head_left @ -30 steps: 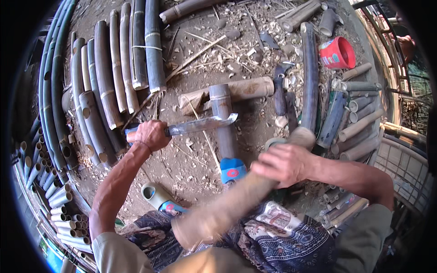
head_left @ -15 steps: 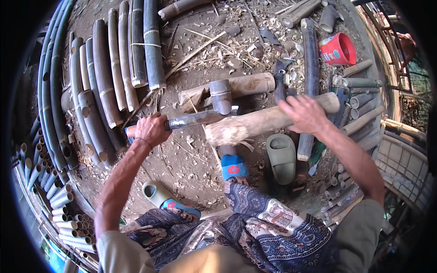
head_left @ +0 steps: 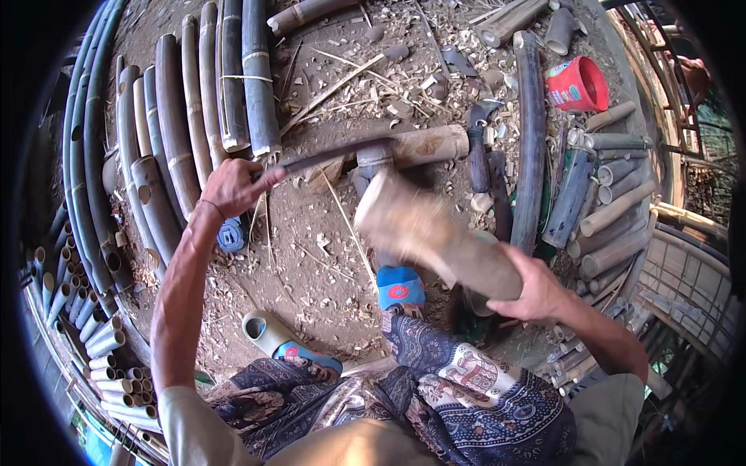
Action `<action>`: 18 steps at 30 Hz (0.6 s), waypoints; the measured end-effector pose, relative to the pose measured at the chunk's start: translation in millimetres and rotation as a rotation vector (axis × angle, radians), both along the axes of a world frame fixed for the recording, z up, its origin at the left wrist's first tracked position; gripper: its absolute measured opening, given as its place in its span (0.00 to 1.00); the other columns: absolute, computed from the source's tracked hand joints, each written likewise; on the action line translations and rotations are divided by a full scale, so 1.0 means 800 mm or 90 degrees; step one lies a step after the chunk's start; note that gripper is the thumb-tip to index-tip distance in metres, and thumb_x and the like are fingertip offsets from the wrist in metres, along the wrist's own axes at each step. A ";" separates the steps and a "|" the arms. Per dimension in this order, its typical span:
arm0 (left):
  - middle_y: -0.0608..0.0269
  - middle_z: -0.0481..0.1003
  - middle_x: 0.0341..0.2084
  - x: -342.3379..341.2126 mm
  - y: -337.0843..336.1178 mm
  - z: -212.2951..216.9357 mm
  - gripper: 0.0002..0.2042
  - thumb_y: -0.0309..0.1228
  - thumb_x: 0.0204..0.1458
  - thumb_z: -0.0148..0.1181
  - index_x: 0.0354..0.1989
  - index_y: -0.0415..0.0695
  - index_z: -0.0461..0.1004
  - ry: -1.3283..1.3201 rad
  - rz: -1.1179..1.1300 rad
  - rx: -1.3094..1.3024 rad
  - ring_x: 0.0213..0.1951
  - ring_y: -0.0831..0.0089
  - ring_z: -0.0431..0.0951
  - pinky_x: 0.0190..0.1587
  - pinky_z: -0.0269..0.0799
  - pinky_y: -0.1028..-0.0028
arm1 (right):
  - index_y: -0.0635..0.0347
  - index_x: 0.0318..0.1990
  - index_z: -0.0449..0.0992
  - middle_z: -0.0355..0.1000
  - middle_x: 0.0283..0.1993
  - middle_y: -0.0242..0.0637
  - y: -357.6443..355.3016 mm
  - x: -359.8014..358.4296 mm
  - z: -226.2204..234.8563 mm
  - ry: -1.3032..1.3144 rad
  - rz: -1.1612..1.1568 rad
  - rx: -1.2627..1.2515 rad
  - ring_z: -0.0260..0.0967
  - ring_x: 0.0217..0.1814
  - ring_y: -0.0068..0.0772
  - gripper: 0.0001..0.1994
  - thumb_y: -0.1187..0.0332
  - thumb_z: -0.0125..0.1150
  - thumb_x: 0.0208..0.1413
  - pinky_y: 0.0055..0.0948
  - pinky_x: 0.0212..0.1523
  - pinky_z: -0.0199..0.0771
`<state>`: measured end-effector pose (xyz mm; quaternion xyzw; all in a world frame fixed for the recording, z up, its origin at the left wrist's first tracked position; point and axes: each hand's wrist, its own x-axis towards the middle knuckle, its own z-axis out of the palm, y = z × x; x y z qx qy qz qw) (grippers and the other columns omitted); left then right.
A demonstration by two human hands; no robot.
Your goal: The person prepares bamboo segments by using a large knife to carve and smooth the edges of a hole in one piece, then tests the fit by inserting another bamboo pole into the hole and rotating it.
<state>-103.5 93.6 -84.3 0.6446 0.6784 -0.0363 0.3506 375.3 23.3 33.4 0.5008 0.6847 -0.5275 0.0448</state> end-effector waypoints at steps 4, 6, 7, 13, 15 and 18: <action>0.63 0.63 0.07 0.013 0.019 0.015 0.42 0.77 0.42 0.44 0.20 0.43 0.80 0.134 -0.181 -0.075 0.14 0.66 0.66 0.22 0.60 0.59 | 0.71 0.63 0.56 0.67 0.56 0.50 0.041 -0.007 0.012 0.052 -0.163 0.113 0.66 0.59 0.39 0.43 0.63 0.72 0.40 0.35 0.60 0.65; 0.63 0.63 0.06 0.006 0.019 0.005 0.43 0.78 0.41 0.44 0.20 0.42 0.79 0.167 -0.176 -0.094 0.14 0.65 0.66 0.22 0.61 0.59 | 0.70 0.62 0.57 0.66 0.56 0.49 0.067 -0.021 0.015 0.119 -0.208 0.144 0.65 0.58 0.37 0.41 0.63 0.72 0.41 0.35 0.59 0.65; 0.62 0.62 0.06 0.001 0.015 0.000 0.43 0.78 0.41 0.44 0.17 0.41 0.78 0.162 -0.168 -0.095 0.13 0.64 0.66 0.22 0.61 0.58 | 0.69 0.62 0.57 0.66 0.56 0.48 0.078 -0.030 0.008 0.157 -0.229 0.156 0.65 0.58 0.36 0.40 0.64 0.72 0.42 0.35 0.59 0.64; 0.60 0.64 0.05 0.005 -0.001 -0.018 0.43 0.75 0.44 0.45 0.10 0.39 0.72 0.127 -0.173 -0.106 0.13 0.63 0.68 0.22 0.64 0.59 | 0.63 0.61 0.59 0.71 0.49 0.55 0.085 -0.074 -0.041 -0.077 -0.029 0.147 0.72 0.51 0.46 0.38 0.62 0.71 0.42 0.40 0.52 0.71; 0.60 0.64 0.05 0.010 -0.007 -0.008 0.40 0.72 0.47 0.47 0.10 0.41 0.72 0.133 -0.176 -0.109 0.13 0.63 0.68 0.22 0.64 0.59 | 0.63 0.62 0.58 0.71 0.50 0.58 0.084 -0.075 -0.041 -0.193 0.045 0.087 0.72 0.52 0.51 0.40 0.60 0.71 0.41 0.41 0.53 0.71; 0.58 0.72 0.14 0.021 -0.046 0.000 0.32 0.66 0.52 0.48 0.22 0.46 0.75 0.113 -0.171 0.018 0.17 0.63 0.75 0.23 0.72 0.59 | 0.64 0.65 0.54 0.71 0.51 0.59 0.027 -0.027 -0.045 -0.085 -0.121 0.233 0.72 0.54 0.53 0.44 0.58 0.72 0.42 0.41 0.56 0.70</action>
